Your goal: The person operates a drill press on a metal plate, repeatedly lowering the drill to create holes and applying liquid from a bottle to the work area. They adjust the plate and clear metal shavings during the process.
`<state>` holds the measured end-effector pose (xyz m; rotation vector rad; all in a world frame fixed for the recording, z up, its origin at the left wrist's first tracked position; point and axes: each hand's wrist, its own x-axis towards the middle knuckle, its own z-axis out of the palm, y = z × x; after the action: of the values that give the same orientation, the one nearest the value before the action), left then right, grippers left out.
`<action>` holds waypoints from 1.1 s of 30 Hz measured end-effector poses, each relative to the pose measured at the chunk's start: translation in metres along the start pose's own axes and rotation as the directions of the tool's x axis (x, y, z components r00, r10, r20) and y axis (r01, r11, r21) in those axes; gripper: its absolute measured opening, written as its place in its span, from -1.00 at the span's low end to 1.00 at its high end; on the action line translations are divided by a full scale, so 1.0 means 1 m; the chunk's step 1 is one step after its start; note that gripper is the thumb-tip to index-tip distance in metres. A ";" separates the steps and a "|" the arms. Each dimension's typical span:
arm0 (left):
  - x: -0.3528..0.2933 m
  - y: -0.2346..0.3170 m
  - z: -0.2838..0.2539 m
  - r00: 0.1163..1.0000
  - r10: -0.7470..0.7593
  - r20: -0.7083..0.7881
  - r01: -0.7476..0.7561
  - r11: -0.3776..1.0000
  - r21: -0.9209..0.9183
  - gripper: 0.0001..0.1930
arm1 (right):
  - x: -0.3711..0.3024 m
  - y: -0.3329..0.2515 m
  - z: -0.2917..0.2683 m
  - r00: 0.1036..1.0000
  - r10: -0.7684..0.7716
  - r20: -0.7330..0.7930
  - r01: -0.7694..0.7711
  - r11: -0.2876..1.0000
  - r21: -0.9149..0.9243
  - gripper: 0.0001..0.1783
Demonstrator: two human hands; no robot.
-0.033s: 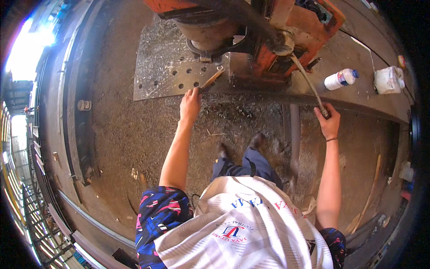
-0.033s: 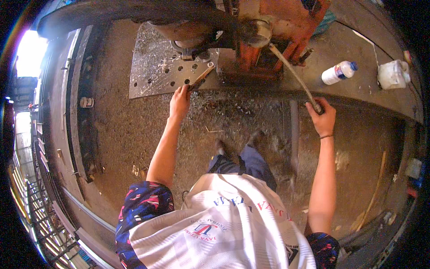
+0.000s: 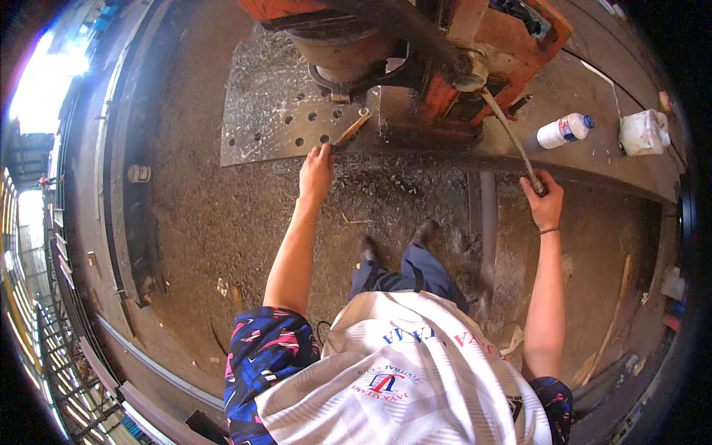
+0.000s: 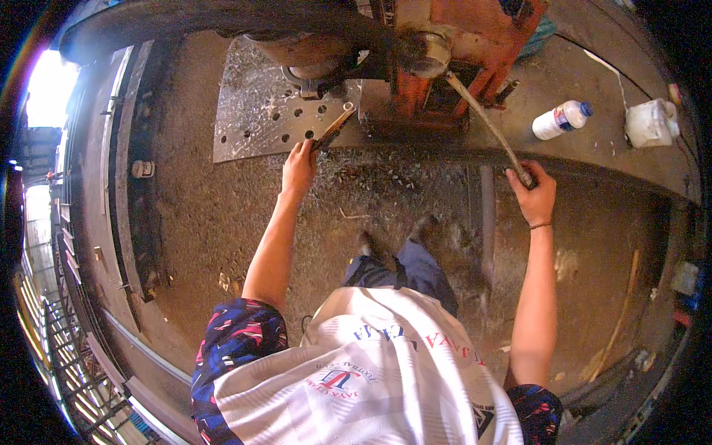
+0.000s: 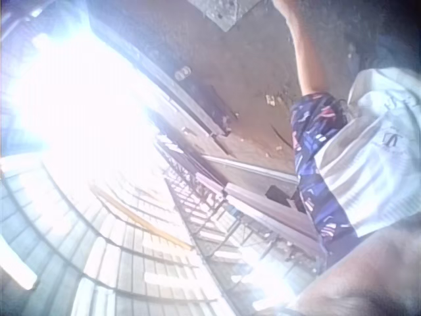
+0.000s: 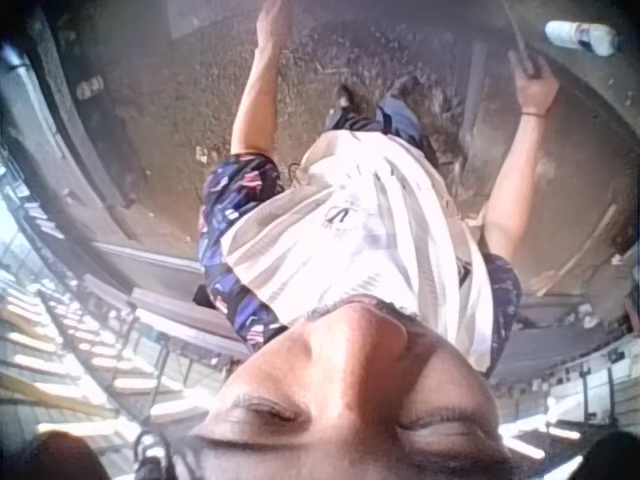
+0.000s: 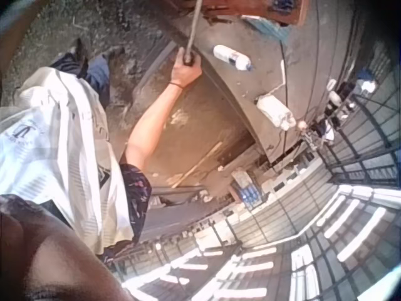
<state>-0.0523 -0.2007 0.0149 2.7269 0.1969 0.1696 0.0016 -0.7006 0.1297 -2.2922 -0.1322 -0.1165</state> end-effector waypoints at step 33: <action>0.095 0.055 0.059 0.566 -0.636 -0.524 0.617 0.749 -0.242 -0.23 | 0.002 0.007 0.010 1.000 -0.023 -0.002 0.023 1.000 0.005 -0.67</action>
<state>0.0556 -0.2581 -0.0090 2.2923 1.3118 0.7835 0.0046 -0.6971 0.1183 -2.2863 -0.1578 -0.1307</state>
